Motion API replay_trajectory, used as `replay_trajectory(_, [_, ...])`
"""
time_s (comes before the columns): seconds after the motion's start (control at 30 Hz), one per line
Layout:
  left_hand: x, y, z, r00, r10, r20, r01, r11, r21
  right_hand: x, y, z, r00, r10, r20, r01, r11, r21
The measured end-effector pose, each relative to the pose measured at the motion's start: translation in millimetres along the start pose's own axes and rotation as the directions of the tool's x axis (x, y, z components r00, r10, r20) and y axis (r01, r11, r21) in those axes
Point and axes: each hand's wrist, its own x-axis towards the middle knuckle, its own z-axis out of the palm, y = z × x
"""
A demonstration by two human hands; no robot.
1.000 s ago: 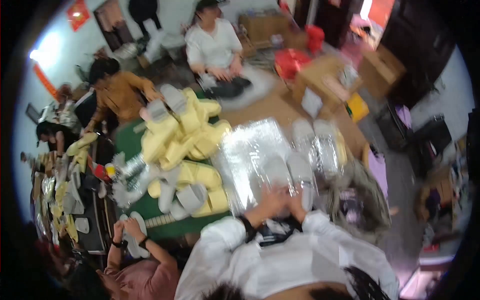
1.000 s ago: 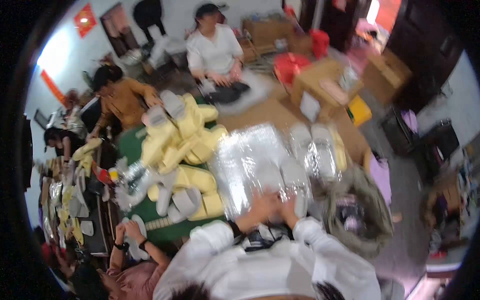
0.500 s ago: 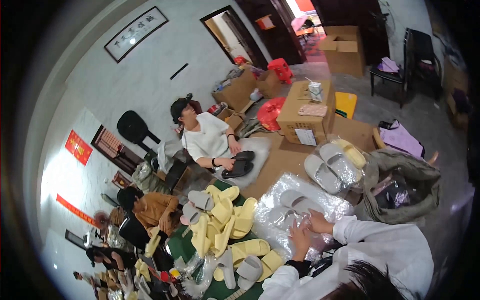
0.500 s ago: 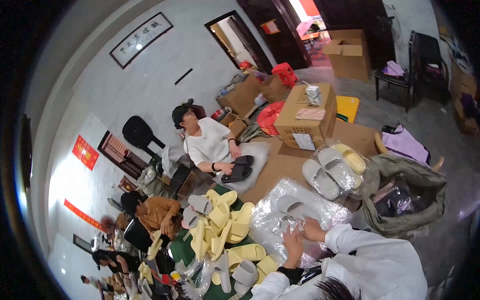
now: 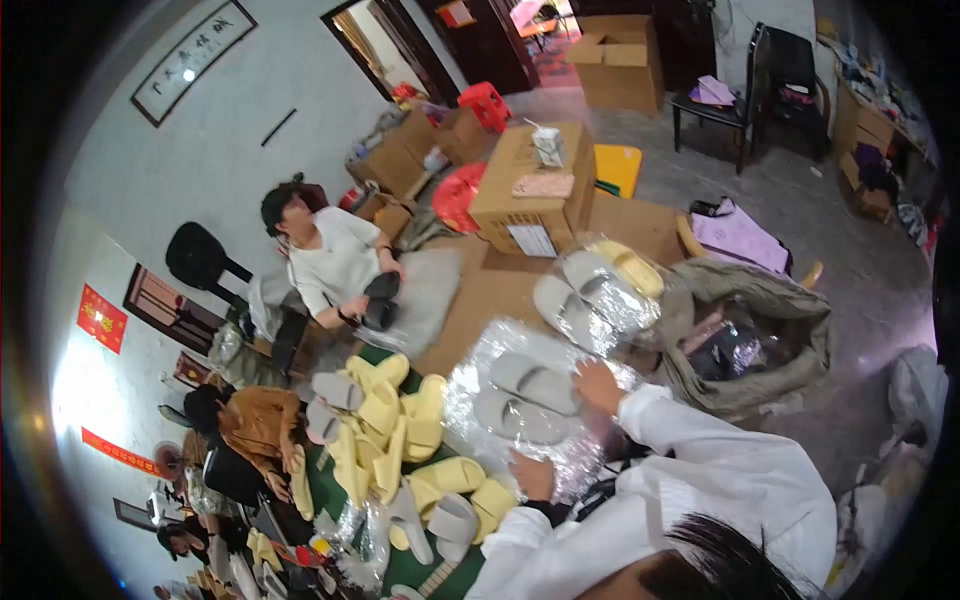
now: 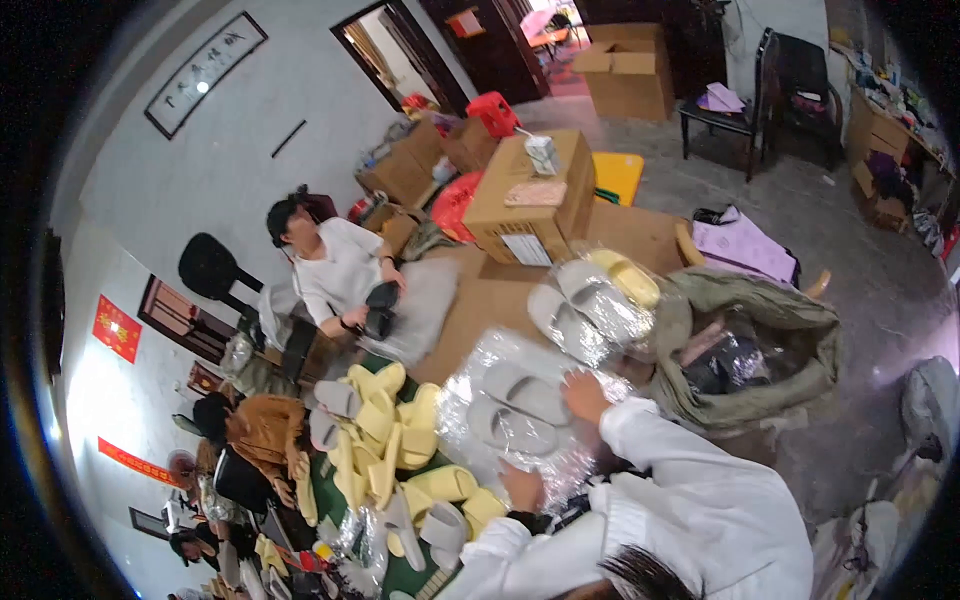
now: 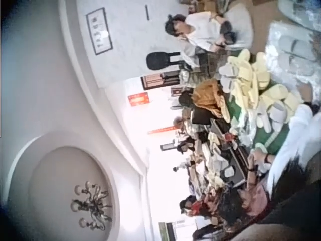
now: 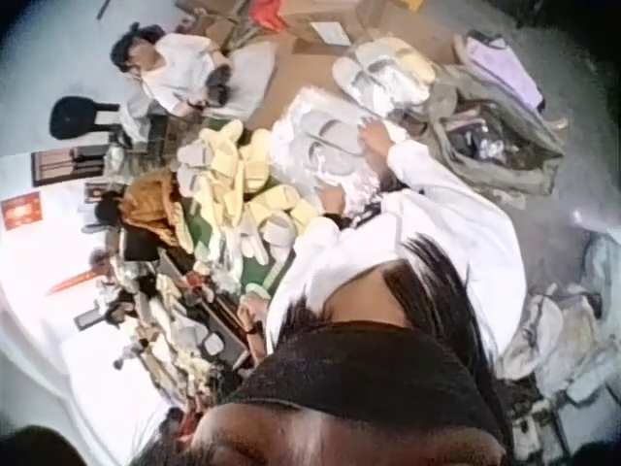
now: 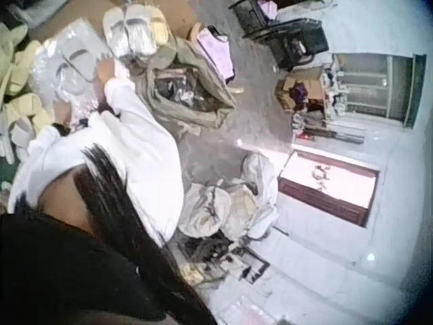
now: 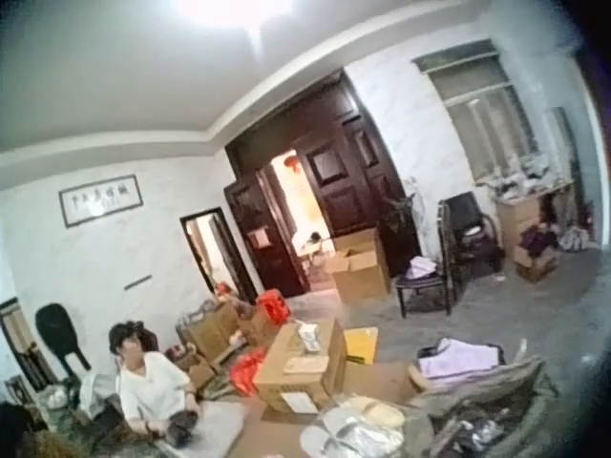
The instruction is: The recorder is shown packing finished slippers into bags in a footwear manufacturing setting.
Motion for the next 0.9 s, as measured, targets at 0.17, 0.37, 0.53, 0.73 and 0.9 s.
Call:
replay_trajectory(0.17, [48.1,-73.3,21.4,0.95,-0.012,0.311,0.195,0.802,-0.565,38.0,-21.9,-8.9,0.984,-0.008,0.179,-0.012,0.994,0.108])
replay_trajectory(0.37, [30.7,13.4,-101.2,0.942,0.161,0.296,0.198,0.448,-0.872,44.3,-28.4,-49.5,0.928,0.362,0.085,-0.354,0.79,0.501])
replay_trajectory(0.53, [19.2,68.3,-135.7,0.931,0.363,-0.028,-0.218,0.495,-0.841,40.9,-21.6,-57.0,0.618,0.26,0.742,-0.786,0.173,0.594])
replay_trajectory(0.73, [38.5,162.4,-189.5,0.784,0.446,-0.431,-0.62,0.599,-0.507,103.5,3.1,-74.9,0.775,0.269,0.572,-0.594,-0.002,0.804])
replay_trajectory(0.9, [53.0,208.9,-180.1,0.656,0.57,-0.495,-0.748,0.398,-0.532,152.8,34.2,-130.5,0.863,0.405,0.302,-0.231,-0.217,0.949])
